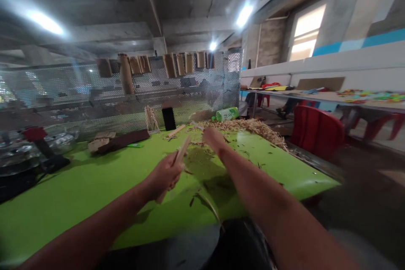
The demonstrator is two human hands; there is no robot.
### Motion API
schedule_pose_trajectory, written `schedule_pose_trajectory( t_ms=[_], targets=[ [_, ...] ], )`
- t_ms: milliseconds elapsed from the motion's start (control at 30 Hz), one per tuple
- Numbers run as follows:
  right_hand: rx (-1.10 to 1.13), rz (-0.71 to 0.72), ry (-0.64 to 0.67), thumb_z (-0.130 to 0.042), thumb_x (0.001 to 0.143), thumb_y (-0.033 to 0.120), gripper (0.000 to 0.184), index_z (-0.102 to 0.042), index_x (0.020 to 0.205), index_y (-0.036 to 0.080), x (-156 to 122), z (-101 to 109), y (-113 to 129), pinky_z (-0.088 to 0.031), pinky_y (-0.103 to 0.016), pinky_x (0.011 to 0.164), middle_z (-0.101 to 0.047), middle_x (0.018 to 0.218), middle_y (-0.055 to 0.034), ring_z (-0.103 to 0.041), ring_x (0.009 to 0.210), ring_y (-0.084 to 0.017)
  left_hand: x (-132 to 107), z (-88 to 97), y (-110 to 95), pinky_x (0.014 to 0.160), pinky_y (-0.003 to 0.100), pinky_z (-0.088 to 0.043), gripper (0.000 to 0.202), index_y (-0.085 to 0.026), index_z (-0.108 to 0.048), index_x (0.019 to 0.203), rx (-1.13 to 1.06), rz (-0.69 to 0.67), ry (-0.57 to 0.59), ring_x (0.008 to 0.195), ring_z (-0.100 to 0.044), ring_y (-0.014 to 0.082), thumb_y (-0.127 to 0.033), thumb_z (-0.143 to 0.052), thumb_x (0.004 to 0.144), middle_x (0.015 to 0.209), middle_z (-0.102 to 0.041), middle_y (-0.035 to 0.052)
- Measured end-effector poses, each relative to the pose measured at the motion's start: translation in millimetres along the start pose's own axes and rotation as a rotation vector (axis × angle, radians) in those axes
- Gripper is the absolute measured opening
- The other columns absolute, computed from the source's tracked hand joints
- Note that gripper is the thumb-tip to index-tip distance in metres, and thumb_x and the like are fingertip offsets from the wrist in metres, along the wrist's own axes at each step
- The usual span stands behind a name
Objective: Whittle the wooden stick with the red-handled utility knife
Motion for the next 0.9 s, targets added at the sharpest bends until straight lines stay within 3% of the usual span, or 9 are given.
schedule_pose_trajectory(
  t_ms=[67,133,200,300,400,500,700,800,900],
  targets=[
    [0.012,-0.109,-0.035,-0.045,0.09,0.018,0.036,-0.07,0.113,0.008,11.9,6.9,-25.5,-0.048,-0.03,0.073,-0.07,0.106,-0.0236,-0.068,0.097,-0.03,0.5,-4.3,1.1,0.04,0.018,-0.037,0.043,-0.016,-0.046,0.13,0.0,-0.022,0.03,0.044,-0.037,0.0063,-0.033,-0.052,0.091,0.064,-0.047,-0.0063],
    [0.047,-0.137,-0.092,-0.043,0.092,0.021,0.037,-0.069,0.115,0.009,16.2,8.8,-32.9,-0.047,-0.029,0.073,-0.07,0.106,-0.0224,-0.068,0.096,-0.027,5.6,1.9,3.4,0.04,0.018,-0.036,0.042,-0.014,-0.045,0.13,-0.012,-0.021,-0.04,0.043,-0.036,0.0065,-0.031,-0.05,0.092,0.062,-0.045,-0.007],
    [0.089,-0.069,-0.136,-0.043,0.093,0.024,0.036,-0.07,0.114,0.012,13.0,4.0,-20.3,-0.044,-0.027,0.072,-0.072,0.103,-0.0193,-0.068,0.091,-0.023,11.9,12.8,6.2,0.04,0.018,-0.035,0.04,-0.013,-0.045,0.129,-0.017,-0.018,-0.119,0.044,-0.035,0.0071,-0.029,-0.049,0.092,0.061,-0.043,-0.0073],
    [0.101,0.133,-0.163,-0.048,0.09,0.028,0.032,-0.073,0.106,0.017,-2.1,-9.6,17.2,-0.041,-0.025,0.068,-0.074,0.095,-0.0133,-0.066,0.081,-0.02,19.4,25.3,10.5,0.04,0.019,-0.034,0.038,-0.014,-0.046,0.126,-0.014,-0.019,-0.183,0.044,-0.036,0.0079,-0.026,-0.049,0.09,0.06,-0.041,-0.0075],
    [0.043,0.326,-0.169,-0.049,0.087,0.028,0.029,-0.074,0.098,0.019,-21.7,-19.4,48.0,-0.037,-0.025,0.064,-0.074,0.088,-0.0099,-0.064,0.076,-0.019,24.1,29.9,15.6,0.042,0.019,-0.034,0.031,-0.015,-0.05,0.118,0.006,-0.015,-0.23,0.045,-0.037,0.0081,-0.023,-0.049,0.089,0.061,-0.042,-0.0066],
    [-0.043,0.401,-0.157,-0.047,0.087,0.028,0.029,-0.073,0.096,0.02,-37.6,-21.7,61.3,-0.036,-0.025,0.063,-0.074,0.086,-0.0101,-0.064,0.073,-0.019,27.5,30.3,19.8,0.046,0.02,-0.037,0.026,-0.015,-0.053,0.113,0.019,-0.025,-0.257,0.05,-0.041,0.0087,-0.025,-0.049,0.089,0.066,-0.045,-0.0047],
    [-0.121,0.398,-0.144,-0.043,0.091,0.029,0.032,-0.072,0.101,0.021,-51.4,-19.1,69.5,-0.039,-0.026,0.066,-0.074,0.091,-0.0113,-0.066,0.077,-0.02,27.1,28.4,18.5,0.045,0.019,-0.034,0.026,-0.015,-0.053,0.114,0.019,-0.026,-0.252,0.049,-0.038,0.0084,-0.025,-0.047,0.091,0.065,-0.042,-0.0052],
    [-0.1,0.359,-0.162,-0.041,0.092,0.029,0.034,-0.073,0.101,0.02,-42.3,-17.9,65.4,-0.041,-0.026,0.068,-0.074,0.093,-0.0127,-0.067,0.082,-0.02,20.3,22.7,15.0,0.045,0.019,-0.034,0.035,-0.015,-0.049,0.125,-0.004,0.025,-0.216,0.048,-0.036,0.0082,-0.025,-0.046,0.092,0.065,-0.043,-0.0052],
    [-0.051,0.219,-0.09,-0.041,0.092,0.024,0.034,-0.071,0.106,0.017,-21.5,-15.7,45.6,-0.043,-0.025,0.069,-0.073,0.098,-0.0153,-0.068,0.087,-0.021,10.2,11.3,8.4,0.045,0.019,-0.035,0.039,-0.014,-0.048,0.129,0.016,0.02,-0.16,0.05,-0.037,0.0083,-0.026,-0.047,0.092,0.067,-0.045,-0.004]
  ],
)
Point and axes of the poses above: each hand's wrist, its own x-axis towards the middle knuckle, its own z-axis out of the back of the hand, y = z × x, the point moved 4 cm from there along x, towards the middle knuckle
